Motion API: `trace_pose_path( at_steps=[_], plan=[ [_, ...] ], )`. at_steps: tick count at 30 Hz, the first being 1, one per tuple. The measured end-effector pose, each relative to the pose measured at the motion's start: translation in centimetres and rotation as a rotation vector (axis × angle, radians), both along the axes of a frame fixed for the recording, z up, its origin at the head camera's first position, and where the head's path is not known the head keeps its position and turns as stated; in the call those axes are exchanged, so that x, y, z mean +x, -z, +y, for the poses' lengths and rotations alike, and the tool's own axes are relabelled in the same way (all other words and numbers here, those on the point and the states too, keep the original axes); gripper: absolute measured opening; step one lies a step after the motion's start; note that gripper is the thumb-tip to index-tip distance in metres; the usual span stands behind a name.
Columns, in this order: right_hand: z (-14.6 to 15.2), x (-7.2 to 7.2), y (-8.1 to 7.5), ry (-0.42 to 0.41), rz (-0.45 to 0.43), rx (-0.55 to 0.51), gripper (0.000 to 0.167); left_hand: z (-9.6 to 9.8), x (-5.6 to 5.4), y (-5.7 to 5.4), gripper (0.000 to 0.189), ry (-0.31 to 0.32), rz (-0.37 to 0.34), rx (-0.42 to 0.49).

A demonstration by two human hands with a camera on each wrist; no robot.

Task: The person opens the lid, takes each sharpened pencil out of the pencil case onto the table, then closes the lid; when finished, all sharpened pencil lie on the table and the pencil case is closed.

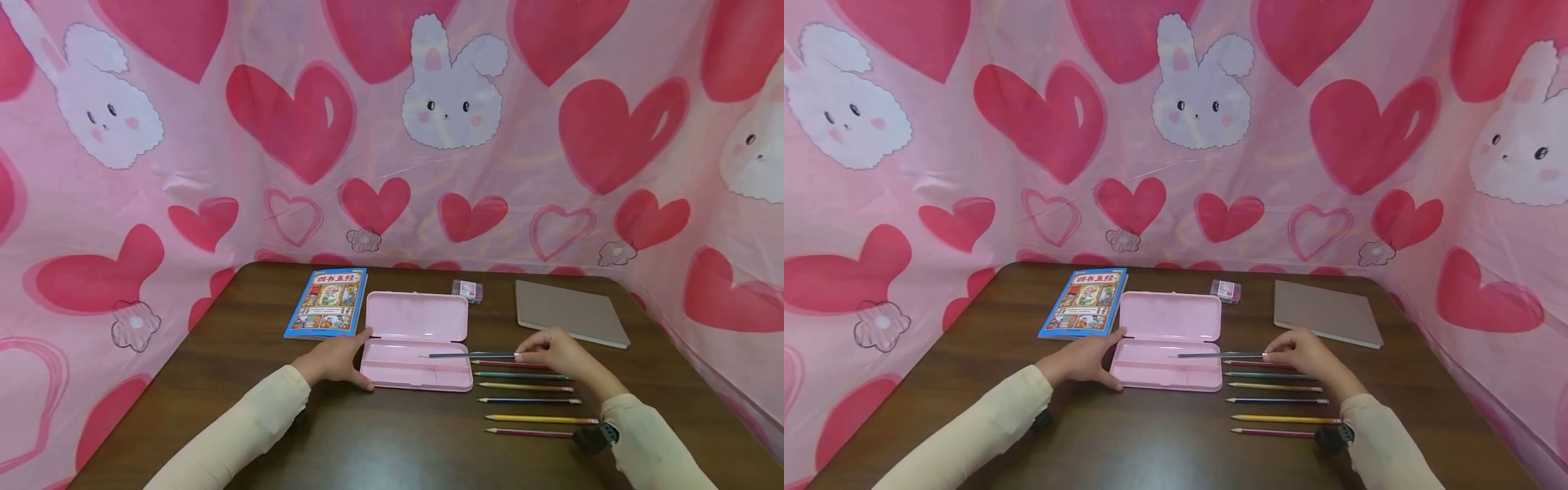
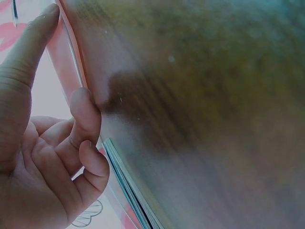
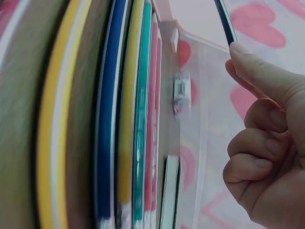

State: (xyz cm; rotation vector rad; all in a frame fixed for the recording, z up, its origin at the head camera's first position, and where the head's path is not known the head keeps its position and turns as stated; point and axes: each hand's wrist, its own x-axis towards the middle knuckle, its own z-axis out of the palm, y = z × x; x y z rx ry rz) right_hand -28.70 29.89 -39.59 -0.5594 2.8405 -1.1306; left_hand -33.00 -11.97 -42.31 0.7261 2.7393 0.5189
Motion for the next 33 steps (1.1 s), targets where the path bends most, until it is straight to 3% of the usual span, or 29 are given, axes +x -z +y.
trace_pose_path(
  at_steps=[9,14,22,29,33],
  plan=[
    [3.0,2.7,0.5,0.021,-0.018,-0.018,0.017,0.2,0.0,0.0,0.109,0.005,0.008,0.001],
    [4.6,4.0,0.9,-0.011,-0.015,-0.052,0.015,0.1,-0.1,0.1,0.110,0.006,0.015,-0.005],
    [7.3,6.3,1.2,-0.138,-0.032,-0.067,0.005,0.1,0.0,0.1,0.110,0.010,0.016,-0.010],
    [9.0,8.0,1.9,-0.224,-0.132,-0.125,0.010,-0.1,0.0,-0.1,0.111,-0.001,0.007,-0.001],
    [9.4,8.6,2.6,-0.284,-0.122,-0.165,0.014,-0.1,0.0,-0.1,0.110,0.004,0.005,0.002]
  ],
)
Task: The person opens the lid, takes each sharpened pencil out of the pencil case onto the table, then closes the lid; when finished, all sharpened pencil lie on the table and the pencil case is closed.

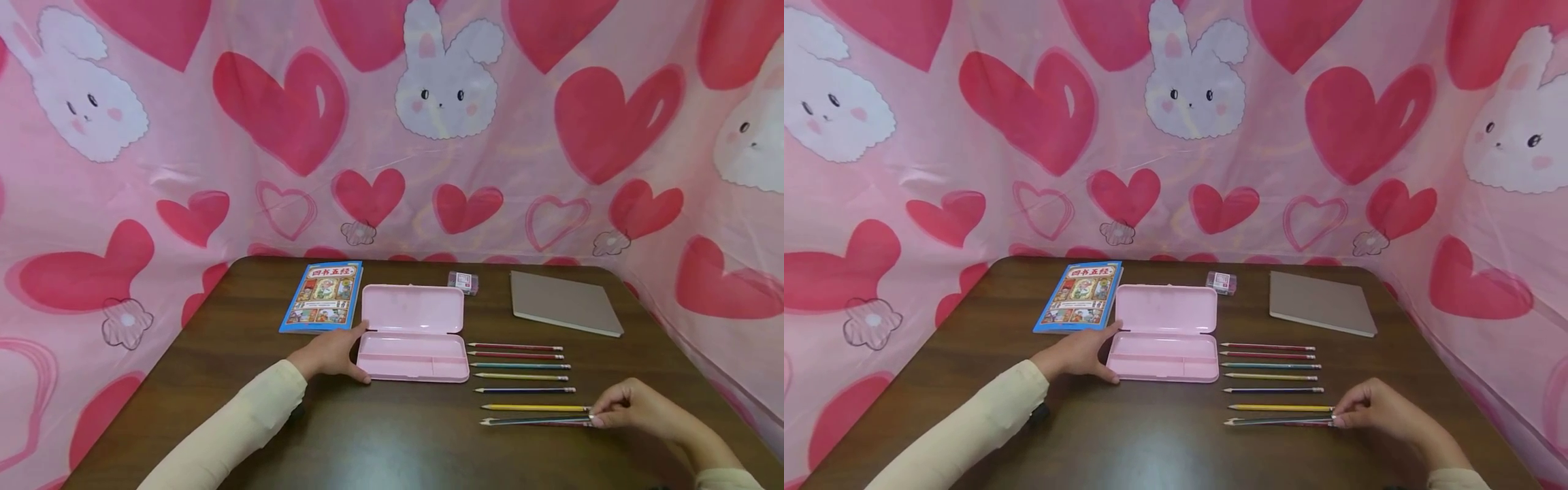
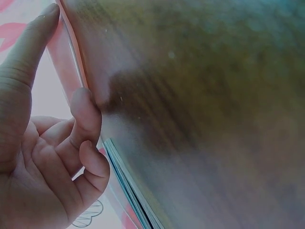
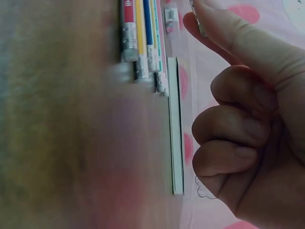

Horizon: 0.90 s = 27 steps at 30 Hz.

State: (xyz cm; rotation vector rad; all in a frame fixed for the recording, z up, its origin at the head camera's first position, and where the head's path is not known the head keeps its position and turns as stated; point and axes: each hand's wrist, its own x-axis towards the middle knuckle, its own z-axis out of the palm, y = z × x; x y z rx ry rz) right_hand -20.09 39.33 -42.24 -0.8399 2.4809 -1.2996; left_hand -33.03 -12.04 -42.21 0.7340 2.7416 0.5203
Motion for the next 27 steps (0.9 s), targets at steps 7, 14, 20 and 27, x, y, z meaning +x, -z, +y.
trace_pose_path(
  at_steps=[7,14,20,27],
  plan=[
    [0.3,0.6,1.2,-0.074,0.032,-0.032,0.019,0.0,0.0,0.0,0.110,-0.001,0.003,-0.003],
    [0.3,0.7,1.6,-0.086,-0.043,-0.053,0.018,0.1,0.0,0.1,0.111,0.008,0.028,-0.007],
    [0.4,0.6,1.9,-0.089,-0.083,-0.044,0.015,0.1,0.1,0.0,0.111,0.008,0.024,-0.014],
    [0.5,0.5,2.2,-0.071,-0.094,-0.023,0.012,0.0,0.1,-0.1,0.109,-0.001,0.025,-0.023]
  ],
)
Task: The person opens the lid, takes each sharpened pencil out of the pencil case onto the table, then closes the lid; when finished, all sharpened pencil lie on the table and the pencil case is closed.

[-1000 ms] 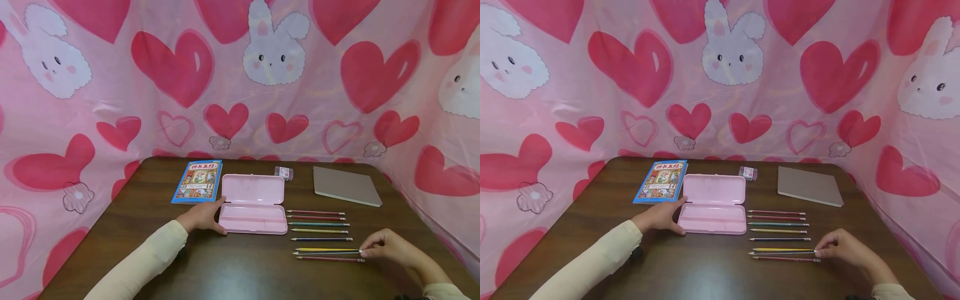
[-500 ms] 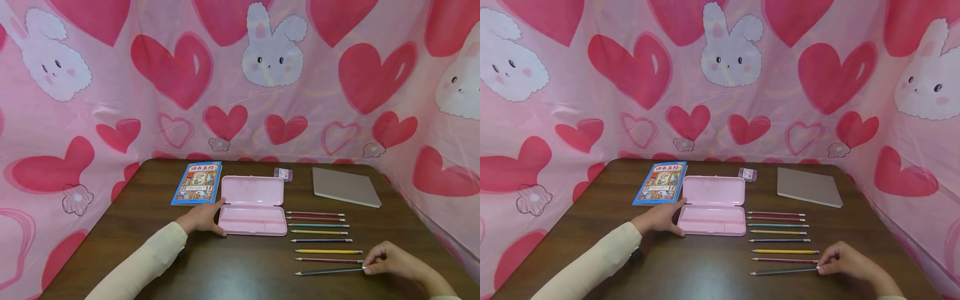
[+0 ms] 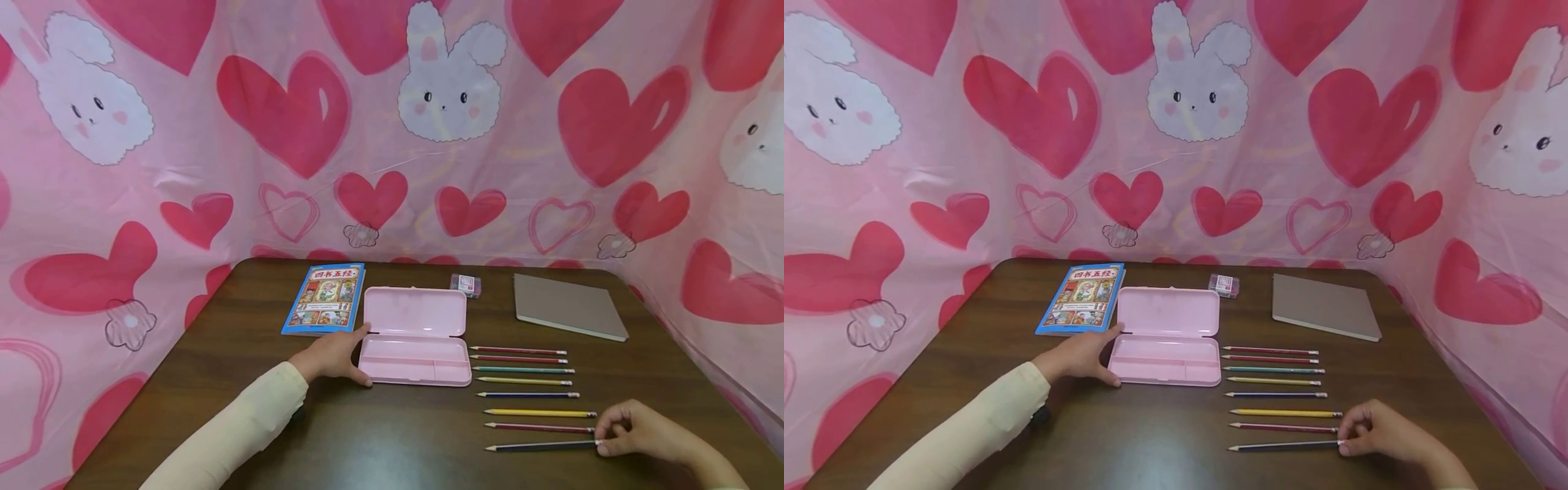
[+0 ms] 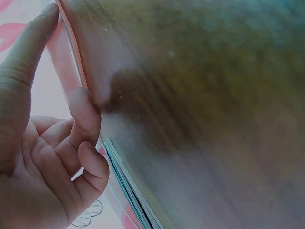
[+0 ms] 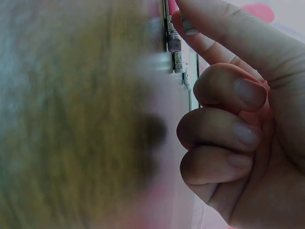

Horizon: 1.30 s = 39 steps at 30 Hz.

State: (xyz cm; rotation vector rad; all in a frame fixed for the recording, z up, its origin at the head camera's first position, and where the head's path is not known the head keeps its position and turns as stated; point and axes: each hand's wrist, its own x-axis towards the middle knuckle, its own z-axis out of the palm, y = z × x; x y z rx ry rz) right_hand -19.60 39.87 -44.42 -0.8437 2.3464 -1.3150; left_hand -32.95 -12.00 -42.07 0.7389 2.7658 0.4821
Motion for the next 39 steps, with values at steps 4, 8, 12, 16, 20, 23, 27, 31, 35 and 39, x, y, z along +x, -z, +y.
trace_pose_path(
  at_steps=[4,8,12,16,20,23,27,31,35,39],
  plan=[
    [0.0,0.1,-0.1,-0.002,-0.007,0.005,0.010,0.0,0.0,0.0,0.109,0.000,0.000,0.003],
    [0.0,0.1,-0.1,-0.011,0.000,0.001,0.010,0.0,0.0,0.1,0.109,0.000,-0.005,0.009],
    [-0.1,0.0,-0.1,-0.018,0.011,-0.007,0.011,0.0,0.0,0.1,0.110,0.003,-0.002,0.011],
    [-0.3,-0.2,-0.5,-0.021,-0.004,-0.008,0.010,0.0,0.1,0.0,0.110,0.009,0.011,0.010],
    [-0.8,-0.8,-0.9,-0.025,0.010,0.003,0.009,-0.1,0.1,-0.1,0.110,0.005,0.004,0.012],
    [-1.5,-1.5,-1.4,-0.023,0.014,0.013,0.007,0.0,0.1,-0.1,0.109,0.000,-0.003,0.012],
    [-2.6,-2.7,-2.2,-0.033,0.000,0.022,0.005,0.0,0.1,-0.1,0.110,-0.004,-0.001,0.000],
    [-3.7,-4.0,-2.8,-0.045,0.015,0.041,0.006,0.0,0.1,-0.2,0.110,-0.004,-0.001,-0.003],
    [-4.8,-5.2,-3.3,-0.057,0.016,0.061,0.010,0.0,0.1,-0.2,0.109,-0.004,-0.010,0.001],
    [-5.9,-6.6,-3.9,-0.056,0.006,0.094,0.014,0.0,0.1,-0.1,0.108,-0.002,-0.013,0.001]
  ],
)
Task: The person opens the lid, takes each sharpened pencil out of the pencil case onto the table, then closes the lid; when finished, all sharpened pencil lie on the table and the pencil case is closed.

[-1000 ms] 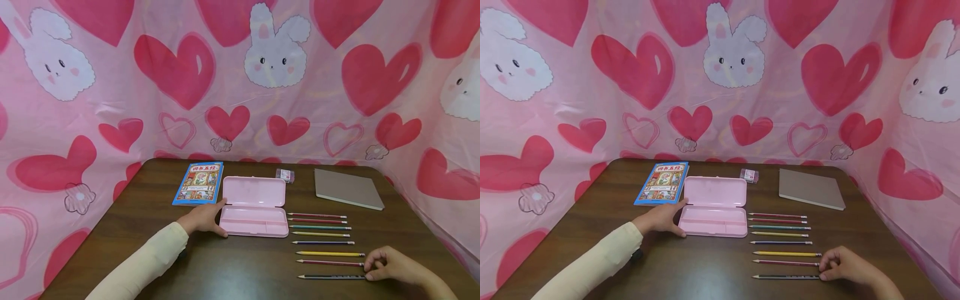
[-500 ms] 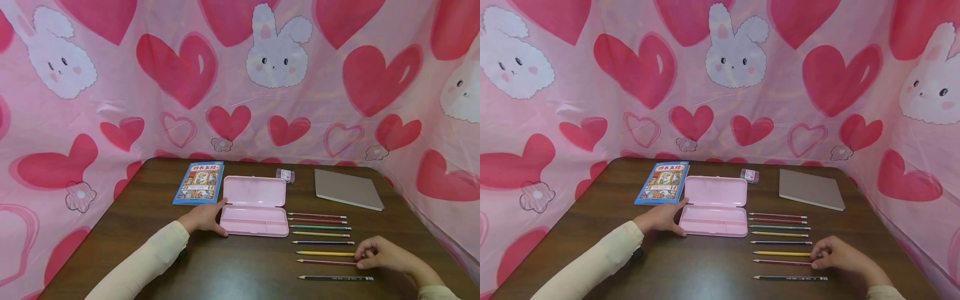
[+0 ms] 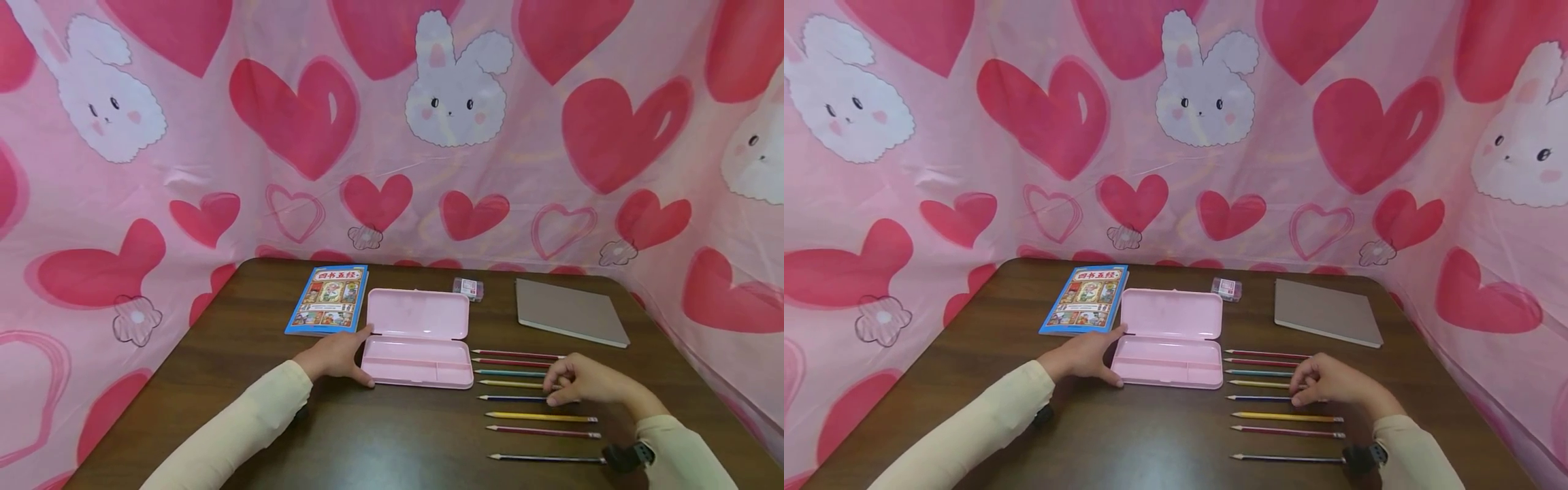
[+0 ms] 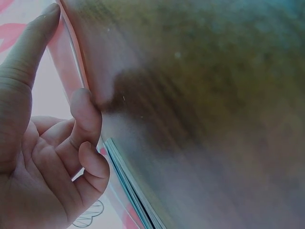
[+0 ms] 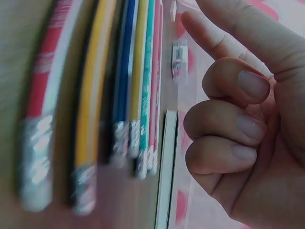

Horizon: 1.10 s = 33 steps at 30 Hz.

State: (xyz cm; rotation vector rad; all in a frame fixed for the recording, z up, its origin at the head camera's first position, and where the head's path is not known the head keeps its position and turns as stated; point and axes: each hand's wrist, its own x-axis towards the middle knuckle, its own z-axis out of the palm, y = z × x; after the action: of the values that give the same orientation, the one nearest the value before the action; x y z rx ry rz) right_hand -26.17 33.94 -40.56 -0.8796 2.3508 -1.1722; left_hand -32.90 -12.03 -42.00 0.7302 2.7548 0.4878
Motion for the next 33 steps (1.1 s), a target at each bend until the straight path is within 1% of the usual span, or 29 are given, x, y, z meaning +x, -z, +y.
trace_pose_path(
  at_steps=[4,9,14,17,19,23,27,30,33],
  plan=[
    [-0.9,-1.5,-0.4,0.007,-0.013,0.035,0.017,0.0,-0.2,0.2,0.109,0.010,0.009,-0.010],
    [-2.1,-3.4,-0.7,0.013,0.008,0.078,0.019,0.0,-0.2,0.4,0.110,0.007,0.010,-0.018],
    [-3.3,-5.4,-1.0,0.044,0.019,0.092,0.022,0.1,-0.1,0.3,0.109,-0.003,0.003,-0.016],
    [-4.0,-6.5,-1.2,0.079,0.036,0.100,0.025,0.2,0.0,0.3,0.108,-0.009,0.002,-0.016],
    [-4.5,-7.2,-1.2,0.105,0.042,0.096,0.027,0.2,0.0,0.3,0.108,-0.010,0.005,-0.014],
    [-5.3,-8.3,-1.2,0.156,0.027,0.076,0.032,0.2,0.1,0.4,0.108,-0.002,0.011,-0.012],
    [-5.9,-9.3,-1.2,0.166,0.032,0.064,0.035,0.3,0.1,0.5,0.108,0.000,0.004,-0.011],
    [-6.3,-10.2,-1.4,0.159,0.064,0.046,0.039,0.3,0.2,0.4,0.107,-0.011,-0.007,-0.007],
    [-6.9,-11.0,-1.6,0.171,0.096,0.036,0.043,0.2,0.3,0.3,0.107,-0.020,-0.016,-0.001]
  ],
)
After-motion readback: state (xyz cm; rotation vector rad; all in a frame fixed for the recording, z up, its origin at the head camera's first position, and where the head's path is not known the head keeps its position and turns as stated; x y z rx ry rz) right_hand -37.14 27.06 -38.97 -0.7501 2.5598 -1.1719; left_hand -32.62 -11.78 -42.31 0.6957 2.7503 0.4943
